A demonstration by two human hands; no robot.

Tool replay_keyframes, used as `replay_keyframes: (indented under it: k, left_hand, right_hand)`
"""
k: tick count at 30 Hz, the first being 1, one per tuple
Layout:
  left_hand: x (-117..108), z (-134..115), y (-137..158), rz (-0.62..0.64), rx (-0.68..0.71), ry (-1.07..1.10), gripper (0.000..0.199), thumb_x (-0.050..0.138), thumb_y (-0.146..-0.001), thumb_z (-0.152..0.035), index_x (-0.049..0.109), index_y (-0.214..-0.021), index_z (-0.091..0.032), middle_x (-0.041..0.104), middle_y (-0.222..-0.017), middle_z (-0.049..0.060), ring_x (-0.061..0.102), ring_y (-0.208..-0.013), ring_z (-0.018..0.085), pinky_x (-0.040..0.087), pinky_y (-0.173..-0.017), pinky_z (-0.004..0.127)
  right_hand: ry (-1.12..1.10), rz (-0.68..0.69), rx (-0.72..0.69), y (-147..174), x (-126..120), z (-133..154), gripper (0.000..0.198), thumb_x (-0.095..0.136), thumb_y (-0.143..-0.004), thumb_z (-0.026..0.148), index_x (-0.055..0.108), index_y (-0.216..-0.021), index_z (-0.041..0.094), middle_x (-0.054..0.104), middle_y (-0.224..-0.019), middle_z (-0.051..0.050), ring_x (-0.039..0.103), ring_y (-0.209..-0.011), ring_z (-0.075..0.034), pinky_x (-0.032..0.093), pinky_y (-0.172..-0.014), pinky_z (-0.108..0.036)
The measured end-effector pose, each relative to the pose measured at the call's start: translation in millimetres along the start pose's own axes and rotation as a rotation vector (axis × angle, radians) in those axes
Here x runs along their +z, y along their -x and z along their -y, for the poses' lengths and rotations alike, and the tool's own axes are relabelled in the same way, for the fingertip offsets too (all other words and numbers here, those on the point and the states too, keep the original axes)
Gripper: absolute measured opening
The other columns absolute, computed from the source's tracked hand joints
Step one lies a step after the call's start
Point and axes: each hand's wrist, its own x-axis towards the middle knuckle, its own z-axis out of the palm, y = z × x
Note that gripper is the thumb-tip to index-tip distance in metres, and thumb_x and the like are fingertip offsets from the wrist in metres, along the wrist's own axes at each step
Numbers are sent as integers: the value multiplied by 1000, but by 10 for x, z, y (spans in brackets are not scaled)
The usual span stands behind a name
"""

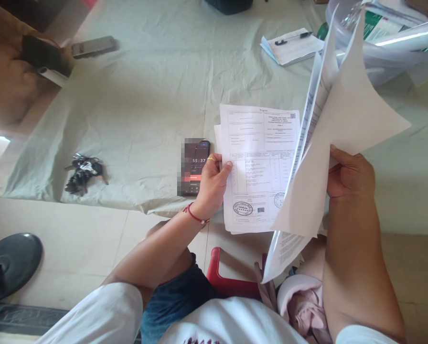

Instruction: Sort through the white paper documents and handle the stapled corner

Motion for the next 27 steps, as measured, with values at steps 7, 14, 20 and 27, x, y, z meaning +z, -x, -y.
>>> replay_keyframes:
  k: [7, 14, 20, 27]
  left_hand:
    - [-3, -4, -7, -8, -9, -10, 17, 64, -104, -15, 50, -99, -25, 60, -91, -2, 59, -83, 13, 50, -84, 29]
    - [0, -39, 11, 30, -45, 4, 17, 63, -102, -14, 50, -101, -25, 64, -94, -1, 61, -83, 13, 52, -83, 30]
    - [-22, -19, 7, 34, -38, -19, 21, 65, -97, -13, 50, -105, -26, 68, -100, 1, 65, -88, 15, 55, -85, 31]
    - [-29, -5, 0, 33, 0, -56, 22, 66, -95, -12, 51, -104, -26, 70, -103, 3, 68, -94, 16, 57, -85, 32]
  right_hand:
    - [-27, -14, -4, 93, 92, 57, 20, 78, -68, -7, 77, -83, 7, 76, -85, -4, 79, -86, -17, 74, -77, -25]
    - [-38, -13, -8, 97, 99, 52, 23, 81, -65, -5, 76, -82, 8, 75, -88, -4, 80, -91, -18, 74, -80, -25]
    - [-27, -32, 9, 102, 107, 46, 21, 79, -66, -5, 77, -82, 9, 78, -93, -5, 79, -88, -17, 74, -77, -24]
    - [-25, -8, 15, 96, 93, 43, 19, 78, -68, -4, 78, -84, 7, 78, -90, -5, 79, -86, -17, 75, -79, -28]
